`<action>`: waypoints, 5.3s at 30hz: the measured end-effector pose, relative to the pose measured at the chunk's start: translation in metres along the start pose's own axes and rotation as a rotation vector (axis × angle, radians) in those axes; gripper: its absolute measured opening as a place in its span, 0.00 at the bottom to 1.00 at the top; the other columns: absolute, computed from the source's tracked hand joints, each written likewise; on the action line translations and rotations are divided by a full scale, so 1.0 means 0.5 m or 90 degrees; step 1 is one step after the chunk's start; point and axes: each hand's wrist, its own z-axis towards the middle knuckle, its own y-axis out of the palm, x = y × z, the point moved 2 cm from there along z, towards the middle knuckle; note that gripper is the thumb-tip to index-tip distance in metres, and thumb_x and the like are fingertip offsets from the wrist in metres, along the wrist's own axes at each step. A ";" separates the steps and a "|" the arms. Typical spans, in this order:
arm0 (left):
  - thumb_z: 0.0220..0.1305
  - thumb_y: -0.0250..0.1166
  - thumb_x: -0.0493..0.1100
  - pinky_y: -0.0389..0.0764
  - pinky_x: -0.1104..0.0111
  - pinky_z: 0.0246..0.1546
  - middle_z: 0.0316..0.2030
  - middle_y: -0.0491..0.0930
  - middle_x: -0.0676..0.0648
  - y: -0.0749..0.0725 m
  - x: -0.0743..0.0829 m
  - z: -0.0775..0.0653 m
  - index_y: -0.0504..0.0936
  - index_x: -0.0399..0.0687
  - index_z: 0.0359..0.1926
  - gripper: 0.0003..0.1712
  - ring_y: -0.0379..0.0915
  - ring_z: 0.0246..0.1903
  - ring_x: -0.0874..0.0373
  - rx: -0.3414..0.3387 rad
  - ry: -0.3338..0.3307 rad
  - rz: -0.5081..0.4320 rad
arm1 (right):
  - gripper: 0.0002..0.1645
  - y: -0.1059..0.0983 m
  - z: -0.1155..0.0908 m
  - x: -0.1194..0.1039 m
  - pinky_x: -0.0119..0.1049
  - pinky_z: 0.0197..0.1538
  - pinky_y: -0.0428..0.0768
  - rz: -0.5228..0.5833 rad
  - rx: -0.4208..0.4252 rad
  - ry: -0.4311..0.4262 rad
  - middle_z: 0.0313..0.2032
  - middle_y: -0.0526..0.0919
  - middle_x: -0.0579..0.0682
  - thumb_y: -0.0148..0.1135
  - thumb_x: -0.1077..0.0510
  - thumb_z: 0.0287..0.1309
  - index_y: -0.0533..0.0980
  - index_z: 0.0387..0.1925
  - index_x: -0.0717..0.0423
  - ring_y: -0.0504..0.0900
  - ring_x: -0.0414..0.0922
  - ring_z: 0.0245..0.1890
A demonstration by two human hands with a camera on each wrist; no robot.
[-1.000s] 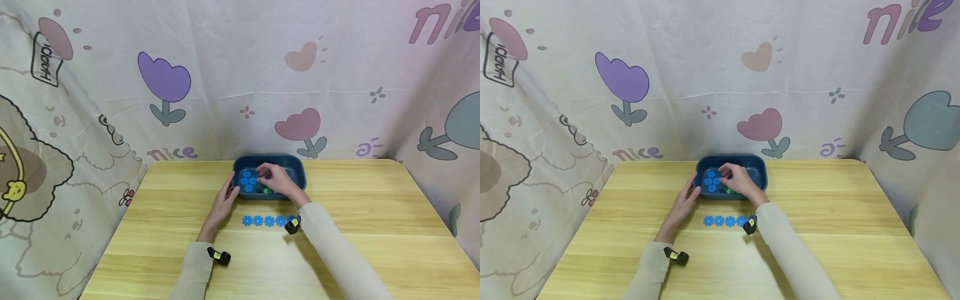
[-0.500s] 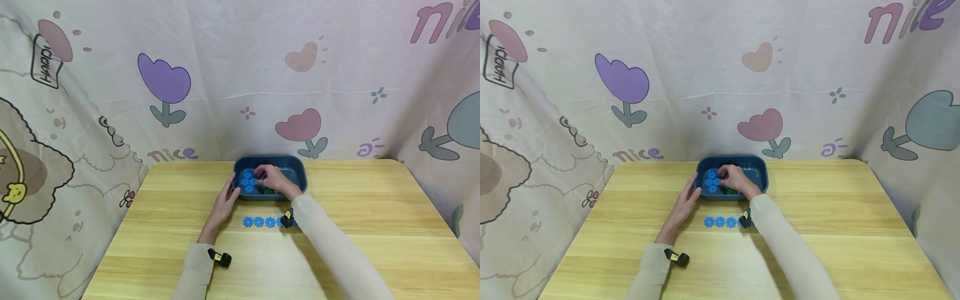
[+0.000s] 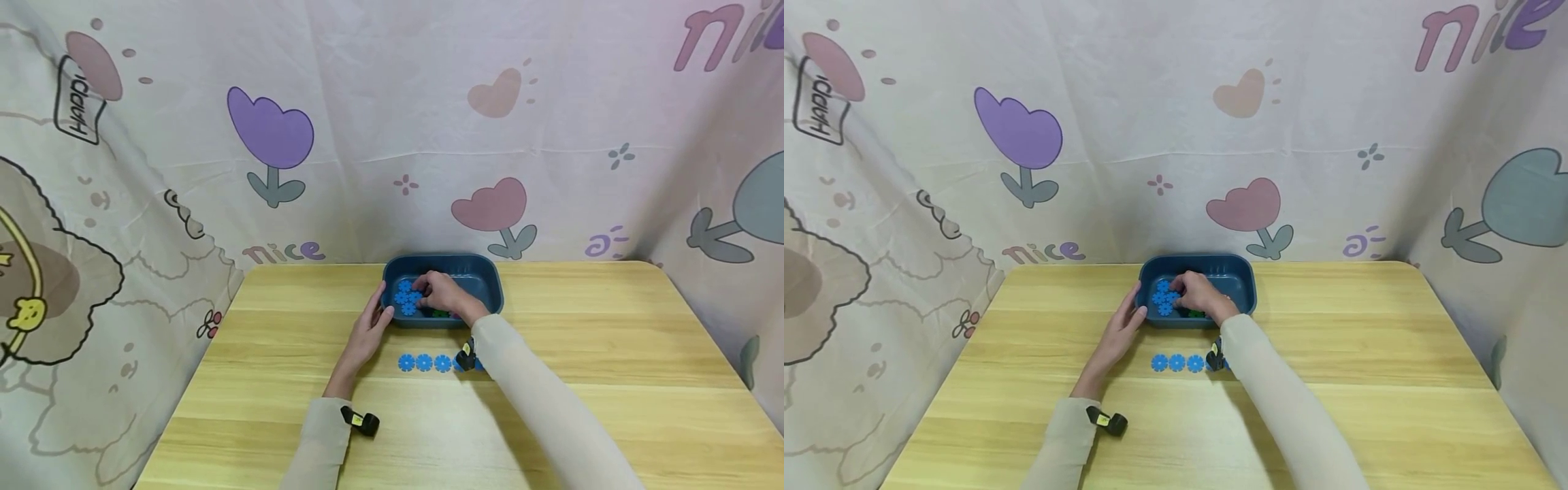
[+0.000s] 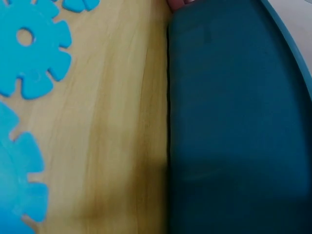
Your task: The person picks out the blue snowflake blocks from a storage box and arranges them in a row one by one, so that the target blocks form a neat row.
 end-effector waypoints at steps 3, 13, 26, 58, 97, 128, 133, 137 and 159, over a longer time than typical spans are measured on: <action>0.82 0.51 0.49 0.55 0.48 0.80 0.83 0.47 0.44 0.004 -0.012 0.004 0.50 0.56 0.83 0.36 0.46 0.82 0.42 0.003 0.011 -0.004 | 0.19 0.000 0.000 0.004 0.46 0.58 0.86 -0.010 -0.004 0.000 0.50 0.86 0.59 0.72 0.63 0.62 0.83 0.55 0.61 0.85 0.51 0.48; 0.81 0.52 0.54 0.56 0.49 0.80 0.83 0.49 0.48 0.007 -0.020 0.006 0.52 0.60 0.83 0.36 0.48 0.82 0.44 0.006 0.022 -0.001 | 0.16 0.000 -0.005 0.012 0.43 0.53 0.87 -0.017 0.013 -0.019 0.45 0.86 0.57 0.73 0.62 0.60 0.83 0.50 0.60 0.84 0.48 0.43; 0.82 0.52 0.51 0.56 0.48 0.80 0.83 0.49 0.48 0.006 -0.017 0.004 0.52 0.60 0.83 0.35 0.47 0.82 0.44 0.007 0.018 -0.005 | 0.13 -0.022 -0.027 0.016 0.46 0.53 0.86 0.007 0.044 -0.023 0.45 0.86 0.55 0.64 0.66 0.68 0.80 0.52 0.56 0.82 0.48 0.42; 0.82 0.51 0.46 0.56 0.48 0.80 0.83 0.48 0.40 -0.005 0.060 -0.028 0.51 0.48 0.83 0.35 0.46 0.81 0.40 -0.004 0.013 -0.003 | 0.19 -0.103 -0.169 0.000 0.28 0.36 0.87 0.120 0.160 -0.050 0.43 0.89 0.59 0.65 0.67 0.66 0.79 0.58 0.61 0.91 0.54 0.39; 0.82 0.51 0.47 0.56 0.50 0.80 0.83 0.48 0.41 -0.011 0.060 -0.028 0.51 0.49 0.83 0.36 0.46 0.82 0.42 -0.006 0.013 0.009 | 0.21 -0.061 -0.376 0.057 0.29 0.41 0.88 0.158 0.249 -0.036 0.38 0.87 0.52 0.74 0.67 0.57 0.82 0.53 0.56 0.82 0.36 0.36; 0.82 0.51 0.46 0.55 0.48 0.80 0.83 0.48 0.41 -0.009 0.060 -0.027 0.50 0.49 0.83 0.36 0.45 0.82 0.41 -0.006 0.010 -0.006 | 0.20 -0.046 -0.430 0.142 0.26 0.37 0.86 0.119 0.207 0.015 0.37 0.86 0.53 0.73 0.71 0.54 0.82 0.50 0.63 0.80 0.33 0.34; 0.82 0.51 0.46 0.56 0.49 0.80 0.83 0.48 0.41 -0.011 0.058 -0.026 0.50 0.48 0.83 0.36 0.46 0.82 0.41 -0.006 0.014 0.000 | 0.20 -0.044 -0.435 0.152 0.28 0.33 0.85 0.082 0.200 0.026 0.35 0.85 0.50 0.73 0.70 0.54 0.82 0.49 0.60 0.79 0.32 0.32; 0.82 0.51 0.45 0.56 0.48 0.80 0.83 0.48 0.41 -0.010 0.058 -0.026 0.51 0.48 0.83 0.36 0.46 0.82 0.40 -0.008 0.017 -0.004 | 0.19 -0.042 -0.441 0.156 0.28 0.32 0.84 0.082 0.191 0.042 0.34 0.85 0.48 0.74 0.69 0.54 0.83 0.49 0.59 0.79 0.32 0.30; 0.82 0.51 0.46 0.56 0.48 0.80 0.83 0.48 0.41 -0.007 0.060 -0.027 0.50 0.49 0.83 0.36 0.46 0.82 0.40 -0.009 0.012 0.003 | 0.17 -0.040 -0.457 0.153 0.26 0.32 0.80 0.048 0.212 0.042 0.34 0.82 0.48 0.78 0.66 0.51 0.84 0.45 0.57 0.75 0.35 0.34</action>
